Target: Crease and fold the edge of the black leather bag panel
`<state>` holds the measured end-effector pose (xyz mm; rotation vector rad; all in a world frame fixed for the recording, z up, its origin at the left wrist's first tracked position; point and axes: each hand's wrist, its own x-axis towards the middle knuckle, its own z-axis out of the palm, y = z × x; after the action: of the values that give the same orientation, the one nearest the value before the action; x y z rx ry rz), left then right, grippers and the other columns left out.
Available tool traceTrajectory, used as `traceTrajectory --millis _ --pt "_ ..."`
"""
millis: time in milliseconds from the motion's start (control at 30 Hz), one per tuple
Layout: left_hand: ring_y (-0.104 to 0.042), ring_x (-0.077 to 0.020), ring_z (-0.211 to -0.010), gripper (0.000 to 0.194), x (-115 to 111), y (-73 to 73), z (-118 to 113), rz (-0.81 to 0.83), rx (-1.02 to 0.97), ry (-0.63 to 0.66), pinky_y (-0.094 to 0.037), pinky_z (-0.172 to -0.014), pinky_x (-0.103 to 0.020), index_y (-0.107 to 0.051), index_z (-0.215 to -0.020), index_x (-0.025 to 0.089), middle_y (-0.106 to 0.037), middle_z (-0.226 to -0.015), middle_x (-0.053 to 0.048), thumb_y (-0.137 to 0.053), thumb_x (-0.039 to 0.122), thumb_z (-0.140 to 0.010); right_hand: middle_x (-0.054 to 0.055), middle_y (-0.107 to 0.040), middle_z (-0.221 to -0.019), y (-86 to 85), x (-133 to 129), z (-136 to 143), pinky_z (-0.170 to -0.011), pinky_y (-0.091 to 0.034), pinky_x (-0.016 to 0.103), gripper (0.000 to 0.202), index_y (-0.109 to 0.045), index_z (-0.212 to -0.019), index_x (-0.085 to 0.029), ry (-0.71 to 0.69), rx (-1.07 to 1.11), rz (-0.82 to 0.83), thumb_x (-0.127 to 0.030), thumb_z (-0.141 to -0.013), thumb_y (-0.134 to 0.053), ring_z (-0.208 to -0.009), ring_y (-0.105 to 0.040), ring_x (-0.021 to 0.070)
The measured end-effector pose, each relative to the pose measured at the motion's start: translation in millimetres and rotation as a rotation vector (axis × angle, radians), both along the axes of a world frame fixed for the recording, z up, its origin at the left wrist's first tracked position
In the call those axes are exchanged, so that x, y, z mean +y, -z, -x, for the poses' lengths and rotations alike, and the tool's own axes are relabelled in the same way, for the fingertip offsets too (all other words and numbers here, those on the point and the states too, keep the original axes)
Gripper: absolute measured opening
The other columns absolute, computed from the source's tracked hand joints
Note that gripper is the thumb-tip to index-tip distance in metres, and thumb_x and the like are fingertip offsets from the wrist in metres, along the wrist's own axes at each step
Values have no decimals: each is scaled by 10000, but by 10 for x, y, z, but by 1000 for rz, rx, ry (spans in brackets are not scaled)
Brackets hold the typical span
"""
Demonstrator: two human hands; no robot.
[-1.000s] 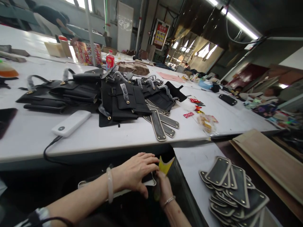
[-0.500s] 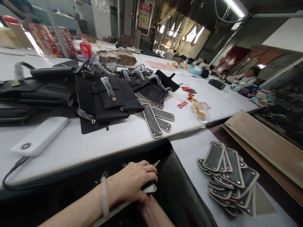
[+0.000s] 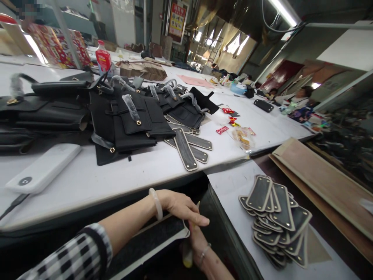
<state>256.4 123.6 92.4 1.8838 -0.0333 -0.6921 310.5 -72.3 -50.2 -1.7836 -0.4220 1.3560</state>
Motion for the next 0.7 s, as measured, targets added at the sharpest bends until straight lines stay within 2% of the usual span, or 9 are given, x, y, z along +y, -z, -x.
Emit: traceTrajectory --millis 67,133,167,200,300,367,467,567,700 --pt "-648 -266 -1028 468 -1 50 -60 25 44 69 -470 -918 -370 -682 -1070 183 -737 -982 -46 -675 535 -762 -48 -554 -625 -86 -226 -280 -378 -373 200 383 -552 -884 -165 -29 17 47 -527 -799 -646 -398 -458 67" --pt "-654 -251 -1034 636 1 88 -70 93 99 112 -478 -919 -341 -620 -1182 180 -735 -1038 -42 -832 395 -623 -16 -612 -644 -308 -456 -543 -344 -354 209 511 -522 -854 -185 -84 60 85 -573 -615 -754 -370 -497 93" --pt "-656 -247 -1037 750 4 101 -67 128 121 125 -478 -922 -332 -575 -1239 164 -731 -1068 -58 -870 327 -570 18 -653 -730 -463 -541 -640 -358 -379 206 539 -523 -873 -181 -105 84 95 -574 -594 -764 -410 -542 104" --pt "-655 -251 -1044 830 9 109 -64 156 136 132 -475 -930 -336 -533 -1282 140 -724 -1094 -84 -885 273 -542 34 -665 -749 -637 -593 -702 -351 -372 198 567 -531 -899 -171 -146 124 116 -579 -584 -767 -412 -552 109" --pt "-644 -274 -1070 889 28 116 -63 178 139 142 -470 -939 -364 -453 -1343 84 -702 -1135 -150 -866 212 -566 30 -627 -623 -1146 -529 -681 -354 -315 165 581 -564 -921 -136 -387 226 191 -683 -728 -591 -394 -503 81" --pt "-650 -275 -1059 885 36 117 -57 171 130 137 -483 -916 -369 -403 -1375 80 -688 -1158 -167 -833 215 -613 41 -645 -734 -1366 -367 -562 -481 -406 160 541 -583 -893 -138 -412 222 82 -657 -741 -605 -557 -562 85" --pt "-670 -265 -1004 889 39 135 -15 159 76 81 -505 -866 -358 -360 -1397 113 -699 -1144 -143 -801 214 -632 19 -626 -715 -1464 -141 -405 -495 -425 164 508 -550 -913 -145 -437 141 71 -632 -773 -576 -541 -550 79" --pt "-683 -243 -951 890 34 162 47 142 4 2 -516 -817 -311 -371 -1385 170 -727 -1080 -83 -791 208 -601 -30 -565 -569 -1426 -38 -356 -354 -353 148 383 -495 -993 -156 -484 61 228 -520 -884 -442 -378 -474 76" --pt "-679 -218 -820 832 17 165 94 -22 -78 -58 -511 -685 -256 -434 -1351 228 -712 -970 -23 -766 252 -588 -28 -560 -548 -1384 -3 -364 -320 -340 125 228 -492 -960 -154 -534 7 282 -348 -926 -377 -356 -473 71"
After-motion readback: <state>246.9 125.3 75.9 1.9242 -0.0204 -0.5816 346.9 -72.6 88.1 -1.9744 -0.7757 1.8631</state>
